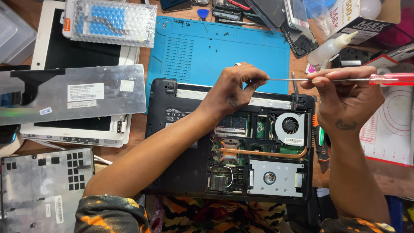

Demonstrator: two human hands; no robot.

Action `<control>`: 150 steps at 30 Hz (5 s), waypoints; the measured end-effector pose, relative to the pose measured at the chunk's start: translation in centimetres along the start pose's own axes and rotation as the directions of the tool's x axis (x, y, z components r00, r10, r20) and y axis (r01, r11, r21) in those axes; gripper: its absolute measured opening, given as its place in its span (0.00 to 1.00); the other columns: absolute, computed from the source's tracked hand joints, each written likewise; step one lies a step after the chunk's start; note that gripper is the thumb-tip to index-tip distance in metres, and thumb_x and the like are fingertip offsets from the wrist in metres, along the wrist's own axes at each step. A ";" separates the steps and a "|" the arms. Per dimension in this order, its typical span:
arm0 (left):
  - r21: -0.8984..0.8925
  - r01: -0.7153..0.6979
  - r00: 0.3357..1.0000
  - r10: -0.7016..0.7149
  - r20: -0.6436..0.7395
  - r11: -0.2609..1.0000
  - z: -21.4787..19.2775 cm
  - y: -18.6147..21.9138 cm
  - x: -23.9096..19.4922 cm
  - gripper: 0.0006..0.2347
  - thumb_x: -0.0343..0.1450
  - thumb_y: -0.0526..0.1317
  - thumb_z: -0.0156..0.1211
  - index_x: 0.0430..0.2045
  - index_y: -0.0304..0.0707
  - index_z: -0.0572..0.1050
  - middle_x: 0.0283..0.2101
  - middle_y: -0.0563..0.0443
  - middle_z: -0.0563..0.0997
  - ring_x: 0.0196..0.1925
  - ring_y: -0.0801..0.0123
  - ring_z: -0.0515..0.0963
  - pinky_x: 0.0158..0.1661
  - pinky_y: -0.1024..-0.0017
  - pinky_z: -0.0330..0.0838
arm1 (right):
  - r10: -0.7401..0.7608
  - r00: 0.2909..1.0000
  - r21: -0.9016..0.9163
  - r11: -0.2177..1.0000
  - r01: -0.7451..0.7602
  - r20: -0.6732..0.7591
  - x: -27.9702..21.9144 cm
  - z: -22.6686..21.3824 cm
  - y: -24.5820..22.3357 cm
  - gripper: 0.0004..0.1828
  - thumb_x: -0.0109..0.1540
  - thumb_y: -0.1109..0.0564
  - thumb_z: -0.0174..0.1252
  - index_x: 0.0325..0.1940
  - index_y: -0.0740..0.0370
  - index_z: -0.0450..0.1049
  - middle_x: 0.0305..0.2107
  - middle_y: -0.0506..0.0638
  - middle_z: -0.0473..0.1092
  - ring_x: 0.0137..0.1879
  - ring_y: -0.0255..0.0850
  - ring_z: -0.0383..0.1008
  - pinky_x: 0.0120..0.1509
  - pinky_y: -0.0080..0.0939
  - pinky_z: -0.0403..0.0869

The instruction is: The person uses a red-handled screwdriver to remove and reinstall screws on the back panel of a disassembled laptop. They repeatedly pick up screws from a blue mat, align them with screw holes, and tighten them into place on the laptop chassis.

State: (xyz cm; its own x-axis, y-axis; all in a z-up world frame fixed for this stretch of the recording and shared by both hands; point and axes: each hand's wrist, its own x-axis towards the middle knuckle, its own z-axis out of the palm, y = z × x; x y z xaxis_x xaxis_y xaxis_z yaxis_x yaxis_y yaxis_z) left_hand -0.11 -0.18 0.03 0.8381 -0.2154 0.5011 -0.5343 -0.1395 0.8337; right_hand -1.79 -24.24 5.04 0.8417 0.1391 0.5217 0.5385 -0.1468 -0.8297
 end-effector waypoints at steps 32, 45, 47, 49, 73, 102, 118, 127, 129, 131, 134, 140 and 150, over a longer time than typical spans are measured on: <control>0.501 0.569 0.759 -0.651 -0.016 0.652 -16.8 11.6 -17.0 0.10 0.69 0.33 0.57 0.40 0.24 0.68 0.37 0.28 0.81 0.45 0.39 0.82 0.46 0.54 0.78 | 0.003 0.895 -0.008 1.000 0.001 0.447 -4.2 2.2 -0.1 0.01 0.83 0.63 0.43 0.59 0.60 0.59 0.45 0.59 0.69 0.43 0.43 0.76 0.55 0.42 0.79; 0.377 0.671 0.706 -0.706 -0.060 0.639 -16.5 9.9 -18.0 0.22 0.62 0.37 0.57 0.49 0.22 0.66 0.43 0.23 0.79 0.51 0.38 0.80 0.54 0.56 0.73 | -0.048 0.896 0.046 0.998 0.031 0.442 -5.3 5.4 -3.8 0.04 0.82 0.67 0.49 0.58 0.62 0.62 0.43 0.60 0.72 0.48 0.43 0.78 0.57 0.46 0.82; 0.374 0.689 0.685 -0.726 -0.058 0.620 -16.5 9.9 -18.0 0.21 0.62 0.37 0.55 0.48 0.22 0.67 0.42 0.24 0.80 0.50 0.39 0.81 0.54 0.57 0.74 | -0.062 0.887 0.050 0.998 0.044 0.458 -5.0 5.6 -4.1 0.04 0.82 0.67 0.49 0.58 0.61 0.63 0.43 0.61 0.73 0.48 0.44 0.79 0.57 0.46 0.83; 0.368 0.704 0.670 -0.739 -0.064 0.607 -16.3 10.1 -17.9 0.21 0.61 0.36 0.54 0.48 0.22 0.67 0.42 0.24 0.80 0.49 0.40 0.82 0.53 0.57 0.75 | -0.077 0.881 0.042 0.997 0.065 0.467 -5.0 5.7 -4.3 0.04 0.83 0.67 0.50 0.58 0.61 0.63 0.44 0.61 0.74 0.48 0.45 0.81 0.57 0.46 0.84; 0.483 0.265 0.964 -0.240 -0.113 0.835 -15.3 10.3 -14.9 0.12 0.71 0.31 0.60 0.46 0.24 0.72 0.45 0.35 0.77 0.46 0.51 0.80 0.49 0.62 0.78 | 0.013 0.976 0.061 0.998 -0.027 0.218 -2.0 4.1 -2.0 0.05 0.78 0.71 0.55 0.51 0.70 0.65 0.45 0.66 0.76 0.44 0.47 0.79 0.54 0.42 0.80; 0.493 -0.158 0.985 0.168 0.024 0.856 -2.4 -8.2 0.8 0.09 0.63 0.24 0.57 0.33 0.31 0.79 0.39 0.39 0.78 0.45 0.44 0.76 0.46 0.54 0.72 | 0.078 0.994 -0.033 0.997 -0.075 0.078 -0.2 2.3 2.4 0.11 0.77 0.72 0.57 0.52 0.70 0.60 0.44 0.65 0.76 0.48 0.46 0.82 0.58 0.42 0.83; 0.512 -0.101 0.982 0.168 -0.086 0.853 -18.0 11.1 -9.2 0.04 0.81 0.30 0.60 0.45 0.33 0.81 0.43 0.45 0.85 0.44 0.62 0.84 0.48 0.65 0.76 | -0.148 0.799 0.068 0.989 0.133 0.583 -2.1 15.3 -8.9 0.04 0.66 0.75 0.48 0.43 0.78 0.69 0.39 0.65 0.74 0.47 0.50 0.80 0.54 0.43 0.82; 0.326 -0.234 0.969 0.246 0.003 0.916 -16.0 17.0 -10.8 0.11 0.81 0.36 0.61 0.57 0.42 0.72 0.44 0.49 0.78 0.46 0.61 0.80 0.47 0.65 0.74 | -0.249 0.732 -0.149 0.889 0.432 0.634 -2.5 19.0 -9.3 0.06 0.62 0.65 0.60 0.43 0.66 0.73 0.32 0.55 0.73 0.36 0.49 0.76 0.40 0.44 0.72; 0.315 -0.264 0.961 0.276 0.006 0.912 -16.2 16.9 -11.0 0.12 0.80 0.36 0.59 0.58 0.44 0.70 0.47 0.50 0.77 0.48 0.61 0.80 0.49 0.65 0.74 | -0.227 0.735 -0.154 0.898 0.412 0.639 -2.7 19.0 -8.9 0.03 0.64 0.64 0.61 0.40 0.64 0.73 0.30 0.54 0.74 0.33 0.48 0.77 0.38 0.41 0.73; 0.319 -0.295 0.950 0.311 0.001 0.900 -16.5 16.7 -11.3 0.13 0.79 0.36 0.57 0.60 0.44 0.69 0.49 0.50 0.77 0.51 0.61 0.80 0.50 0.66 0.74 | -0.199 0.748 -0.131 0.925 0.357 0.633 -3.0 19.0 -8.7 0.05 0.66 0.63 0.63 0.36 0.61 0.74 0.28 0.53 0.75 0.31 0.45 0.78 0.36 0.39 0.74; 0.301 -0.323 0.944 0.330 0.031 0.897 -17.3 16.5 -11.1 0.16 0.79 0.34 0.56 0.62 0.45 0.68 0.53 0.52 0.77 0.53 0.64 0.80 0.51 0.68 0.74 | -0.143 0.768 -0.258 0.890 0.376 0.624 -3.0 19.2 -9.0 0.04 0.63 0.64 0.58 0.40 0.68 0.75 0.32 0.58 0.74 0.33 0.47 0.78 0.38 0.41 0.75; 0.013 -0.149 0.988 0.148 0.046 0.989 -18.4 16.7 -10.6 0.19 0.72 0.32 0.62 0.60 0.43 0.71 0.54 0.52 0.80 0.46 0.66 0.80 0.51 0.72 0.77 | -0.057 0.821 -0.388 0.861 0.328 0.568 -2.9 20.6 -10.4 0.09 0.66 0.60 0.62 0.37 0.71 0.72 0.23 0.60 0.70 0.26 0.50 0.75 0.34 0.48 0.73; 0.250 -0.366 0.928 0.372 0.024 0.897 -17.8 16.7 -9.7 0.13 0.73 0.27 0.60 0.51 0.38 0.75 0.48 0.52 0.80 0.52 0.66 0.81 0.53 0.72 0.78 | -0.059 0.770 -0.376 0.847 0.375 0.635 -2.5 20.3 -11.5 0.06 0.61 0.63 0.62 0.38 0.71 0.74 0.24 0.60 0.71 0.28 0.51 0.75 0.33 0.47 0.72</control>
State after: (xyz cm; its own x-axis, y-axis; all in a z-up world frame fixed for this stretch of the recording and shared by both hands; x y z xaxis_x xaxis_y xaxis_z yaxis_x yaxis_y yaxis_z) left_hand -15.22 16.83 13.19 0.5765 -0.2748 0.7695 -0.8129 -0.2878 0.5063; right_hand -10.83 -3.06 9.24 0.5919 0.7375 0.3251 0.7866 -0.4406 -0.4326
